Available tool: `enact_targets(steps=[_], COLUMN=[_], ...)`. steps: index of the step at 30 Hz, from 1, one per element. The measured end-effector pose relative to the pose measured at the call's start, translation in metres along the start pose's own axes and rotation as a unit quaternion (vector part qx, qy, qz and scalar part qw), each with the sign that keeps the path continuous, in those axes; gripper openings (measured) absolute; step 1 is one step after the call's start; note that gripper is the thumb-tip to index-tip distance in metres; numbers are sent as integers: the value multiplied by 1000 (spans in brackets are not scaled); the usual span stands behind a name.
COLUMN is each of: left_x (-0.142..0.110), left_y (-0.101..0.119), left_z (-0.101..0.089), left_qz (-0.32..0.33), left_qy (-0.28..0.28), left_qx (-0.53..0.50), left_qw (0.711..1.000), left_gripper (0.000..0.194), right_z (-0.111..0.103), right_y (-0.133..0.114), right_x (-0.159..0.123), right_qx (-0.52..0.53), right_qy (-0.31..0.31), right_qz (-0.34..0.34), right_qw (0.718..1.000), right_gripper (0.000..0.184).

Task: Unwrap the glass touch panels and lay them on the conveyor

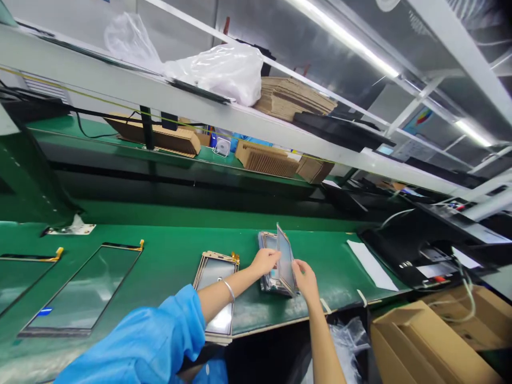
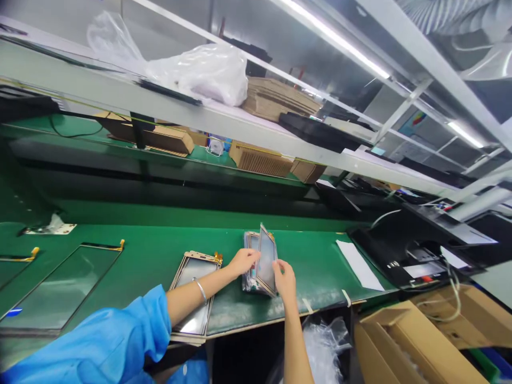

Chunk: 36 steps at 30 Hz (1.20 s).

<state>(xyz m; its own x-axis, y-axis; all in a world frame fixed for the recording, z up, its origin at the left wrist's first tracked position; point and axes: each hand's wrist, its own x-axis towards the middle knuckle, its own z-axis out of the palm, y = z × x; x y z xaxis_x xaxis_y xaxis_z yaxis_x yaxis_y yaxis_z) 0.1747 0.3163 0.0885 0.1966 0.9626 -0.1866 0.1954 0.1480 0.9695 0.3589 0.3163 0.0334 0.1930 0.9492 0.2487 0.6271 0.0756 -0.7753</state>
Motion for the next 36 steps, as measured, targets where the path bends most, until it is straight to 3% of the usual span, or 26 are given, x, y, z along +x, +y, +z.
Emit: enact_targets(steps=[4,7,13,20,30,36], left_x=[-12,-16,14,70,105,109], left_y=[-15,-27,-23,-14,-10,13], left_z=[-7,-19,-38,-52,-58,-56], left_qz=[-56,-97,-140,-158,-135,-56], left_qy=[15,17,-8,25,25,61], left_qx=[-123,-187,-204,-164,-40,11], left_qw=[991,978,969,973,990,996], left_gripper=[27,29,37,33,27,23], right_z=[12,17,19,22,8,1], right_y=[-20,-26,-16,-1,1,6], right_x=[-47,-74,-80,-82,-71,-65], right_qx=[1,-78,-212,-258,-238,-172], right_qy=[-86,-145,-106,-44,-31,-74], right_qz=[-90,-188,-329,-410,-406,-341], right_qw=[992,968,914,874,882,921], right_gripper=[55,64,50,53,59,47])
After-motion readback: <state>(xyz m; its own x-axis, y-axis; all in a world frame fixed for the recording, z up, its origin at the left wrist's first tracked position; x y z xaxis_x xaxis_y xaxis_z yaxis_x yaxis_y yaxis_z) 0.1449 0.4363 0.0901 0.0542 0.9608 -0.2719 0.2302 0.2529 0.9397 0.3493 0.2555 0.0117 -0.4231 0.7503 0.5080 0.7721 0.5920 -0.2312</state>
